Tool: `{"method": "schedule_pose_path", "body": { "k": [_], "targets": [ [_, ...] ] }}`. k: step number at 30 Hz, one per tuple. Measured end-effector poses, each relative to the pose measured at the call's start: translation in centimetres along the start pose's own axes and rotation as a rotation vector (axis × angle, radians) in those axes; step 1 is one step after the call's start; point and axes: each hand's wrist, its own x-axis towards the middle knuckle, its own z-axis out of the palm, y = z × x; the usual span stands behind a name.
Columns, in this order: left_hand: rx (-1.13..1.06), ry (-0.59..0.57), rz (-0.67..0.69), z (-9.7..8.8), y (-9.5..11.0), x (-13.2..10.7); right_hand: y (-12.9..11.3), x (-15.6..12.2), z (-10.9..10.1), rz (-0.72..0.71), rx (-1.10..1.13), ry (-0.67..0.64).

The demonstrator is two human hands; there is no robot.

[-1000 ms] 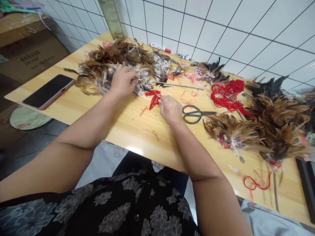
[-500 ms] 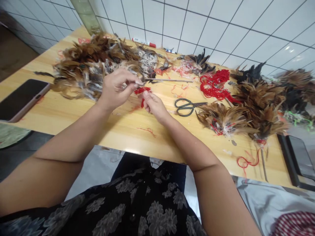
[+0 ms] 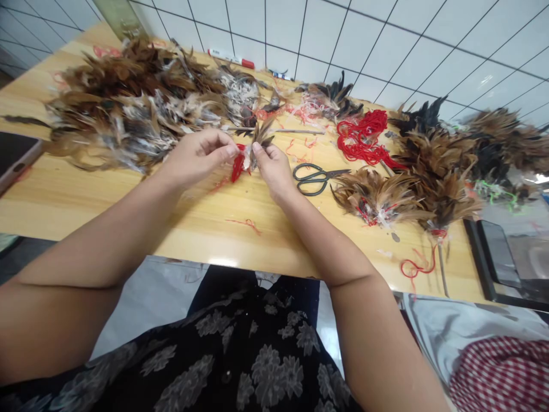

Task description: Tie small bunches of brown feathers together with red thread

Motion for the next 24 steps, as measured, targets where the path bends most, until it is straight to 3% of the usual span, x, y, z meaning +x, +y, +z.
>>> {"method": "schedule_pose_path", "body": {
  "k": [3,7,16,24],
  "targets": [
    [-0.126,-0.116,-0.164,0.6,1.3,-0.3,0.4,0.0,-0.2,-0.110,-0.054,0.000],
    [-0.228,-0.081,-0.278,1.6,2.5,-0.6,1.0,-0.1,-0.4,-0.193,-0.121,-0.032],
    [-0.455,0.001,-0.345,1.7,2.2,-0.5,2.0,1.1,-0.7,-0.138,-0.136,-0.019],
    [-0.548,0.051,-0.372,1.4,2.3,-0.1,3.7,2.7,-2.0,-0.212,-0.215,0.035]
  ]
}}
